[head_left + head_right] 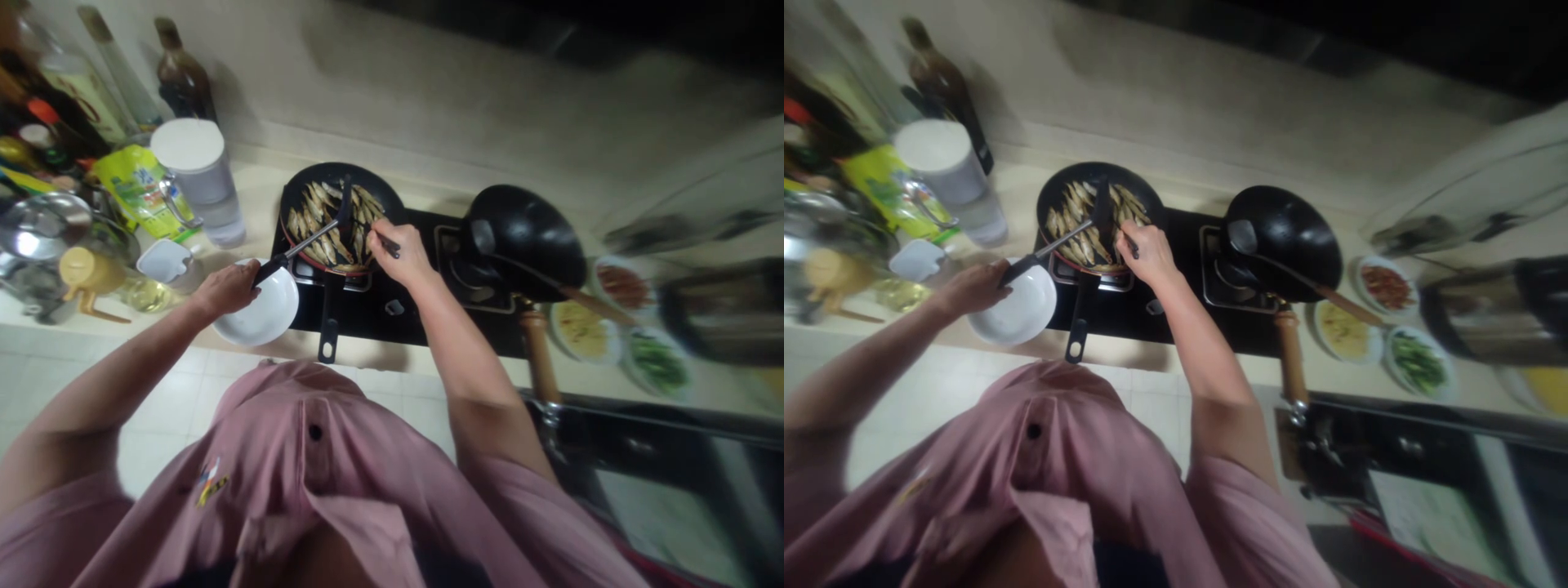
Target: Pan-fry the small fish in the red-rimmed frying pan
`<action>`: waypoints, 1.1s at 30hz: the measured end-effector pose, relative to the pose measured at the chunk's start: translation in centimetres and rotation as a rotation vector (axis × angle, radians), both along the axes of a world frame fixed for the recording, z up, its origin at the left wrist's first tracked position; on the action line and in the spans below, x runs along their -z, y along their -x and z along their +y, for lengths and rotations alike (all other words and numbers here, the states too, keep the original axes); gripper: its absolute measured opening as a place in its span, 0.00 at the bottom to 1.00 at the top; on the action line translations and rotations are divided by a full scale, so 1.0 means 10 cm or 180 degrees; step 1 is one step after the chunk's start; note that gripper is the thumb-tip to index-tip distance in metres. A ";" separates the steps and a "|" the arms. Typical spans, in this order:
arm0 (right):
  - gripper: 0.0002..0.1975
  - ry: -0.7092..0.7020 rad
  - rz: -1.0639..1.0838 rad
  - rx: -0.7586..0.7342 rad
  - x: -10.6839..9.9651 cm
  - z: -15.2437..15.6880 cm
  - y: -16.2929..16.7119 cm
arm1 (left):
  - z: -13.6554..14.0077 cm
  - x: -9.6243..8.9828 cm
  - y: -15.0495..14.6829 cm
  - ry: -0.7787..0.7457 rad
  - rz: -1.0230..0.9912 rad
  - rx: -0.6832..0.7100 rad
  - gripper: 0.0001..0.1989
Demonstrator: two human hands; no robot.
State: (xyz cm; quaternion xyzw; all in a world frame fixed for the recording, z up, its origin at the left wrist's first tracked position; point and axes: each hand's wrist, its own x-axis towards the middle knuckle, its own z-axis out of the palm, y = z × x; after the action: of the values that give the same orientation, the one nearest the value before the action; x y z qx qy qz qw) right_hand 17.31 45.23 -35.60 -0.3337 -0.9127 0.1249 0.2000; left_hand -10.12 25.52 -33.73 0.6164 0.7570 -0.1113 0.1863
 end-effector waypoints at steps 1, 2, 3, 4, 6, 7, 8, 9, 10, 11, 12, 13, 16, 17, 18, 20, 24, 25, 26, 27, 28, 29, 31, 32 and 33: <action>0.13 0.0001 -0.0034 -0.0008 0.00 0.00 0.00 | -0.01 -0.01 0.01 0.0009 0.0051 0.0007 0.21; 0.12 -0.0003 -0.0065 -0.0016 -0.01 0.00 0.00 | -0.01 -0.03 0.01 0.0021 0.0113 0.0025 0.21; 0.12 -0.0011 -0.0089 -0.0026 -0.01 0.00 0.00 | -0.02 -0.06 0.01 0.0035 0.0179 0.0047 0.21; 0.12 -0.0024 -0.0107 -0.0035 -0.02 -0.01 -0.01 | -0.02 -0.09 0.01 0.0049 0.0244 0.0078 0.20; 0.12 -0.0066 -0.0142 -0.0059 -0.02 0.00 -0.01 | -0.02 -0.16 0.01 0.0089 0.0351 0.0125 0.19; 0.12 -0.0092 -0.0163 -0.0071 -0.03 0.00 -0.02 | -0.02 -0.18 0.00 0.0110 0.0386 0.0134 0.19; 0.11 -0.0115 -0.0180 -0.0077 -0.03 0.00 -0.02 | -0.01 -0.21 0.00 0.0121 0.0414 0.0129 0.19; 0.11 -0.0126 -0.0186 -0.0079 -0.04 0.00 -0.02 | -0.01 -0.22 0.00 0.0128 0.0426 0.0121 0.20; 0.12 -0.0116 -0.0176 -0.0080 -0.05 0.01 -0.02 | 0.00 -0.23 0.00 0.0130 0.0423 0.0113 0.20; 0.12 -0.0085 -0.0149 -0.0079 -0.05 0.01 -0.02 | 0.00 -0.24 0.00 0.0127 0.0404 0.0100 0.20; 0.12 -0.0039 -0.0114 -0.0070 -0.06 0.01 -0.02 | 0.01 -0.24 0.00 0.0119 0.0369 0.0086 0.20; 0.13 0.0017 -0.0082 -0.0055 -0.07 0.01 -0.02 | 0.01 -0.25 0.00 0.0105 0.0320 0.0068 0.19; 0.14 0.0130 -0.0053 0.0028 -0.08 0.00 -0.05 | -0.01 -0.26 -0.01 -0.0024 0.0143 -0.0059 0.18; 0.15 0.0132 -0.0051 0.0049 -0.08 -0.01 -0.06 | -0.03 -0.26 -0.01 -0.0102 0.0090 -0.0126 0.17; 0.15 0.0119 -0.0034 0.0063 -0.08 -0.01 -0.07 | -0.04 -0.26 0.00 -0.0198 0.0041 -0.0203 0.16; 0.17 0.0048 0.0066 0.0089 -0.08 -0.01 -0.09 | -0.10 -0.25 0.01 -0.0418 -0.0059 -0.0391 0.15; 0.21 -0.0076 0.0320 0.0070 -0.04 0.04 -0.05 | -0.25 -0.18 0.03 -0.0848 -0.0468 -0.0759 0.14; 0.22 -0.0069 0.0323 0.0014 -0.02 0.06 -0.03 | -0.30 -0.16 0.02 -0.0930 -0.0598 -0.0844 0.14; 0.22 -0.0046 0.0305 -0.0047 0.01 0.09 0.00 | -0.35 -0.14 0.01 -0.0993 -0.0725 -0.0935 0.13; 0.22 -0.0011 0.0280 -0.0096 0.04 0.12 0.02 | -0.40 -0.12 -0.02 -0.1023 -0.0849 -0.1030 0.13; 0.22 0.0027 0.0261 -0.0124 0.07 0.16 0.03 | -0.46 -0.10 -0.04 -0.1030 -0.0964 -0.1127 0.14; 0.22 0.0066 0.0262 -0.0129 0.11 0.19 0.05 | -0.51 -0.09 -0.08 -0.1027 -0.1073 -0.1216 0.14; 0.22 0.0136 0.0326 -0.0111 0.18 0.25 0.07 | -0.61 -0.07 -0.15 -0.1034 -0.1303 -0.1345 0.15; 0.22 0.0171 0.0376 -0.0114 0.21 0.28 0.08 | -0.65 -0.07 -0.19 -0.1044 -0.1416 -0.1404 0.15; 0.21 0.0209 0.0433 -0.0123 0.24 0.31 0.09 | -0.68 -0.06 -0.23 -0.1053 -0.1511 -0.1469 0.15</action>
State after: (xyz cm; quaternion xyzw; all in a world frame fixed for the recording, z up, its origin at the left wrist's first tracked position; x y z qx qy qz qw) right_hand 16.44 48.36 -37.99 -0.3132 -0.8987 0.1809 0.2481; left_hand -7.85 18.68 -33.09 0.4598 0.8195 0.2036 0.2747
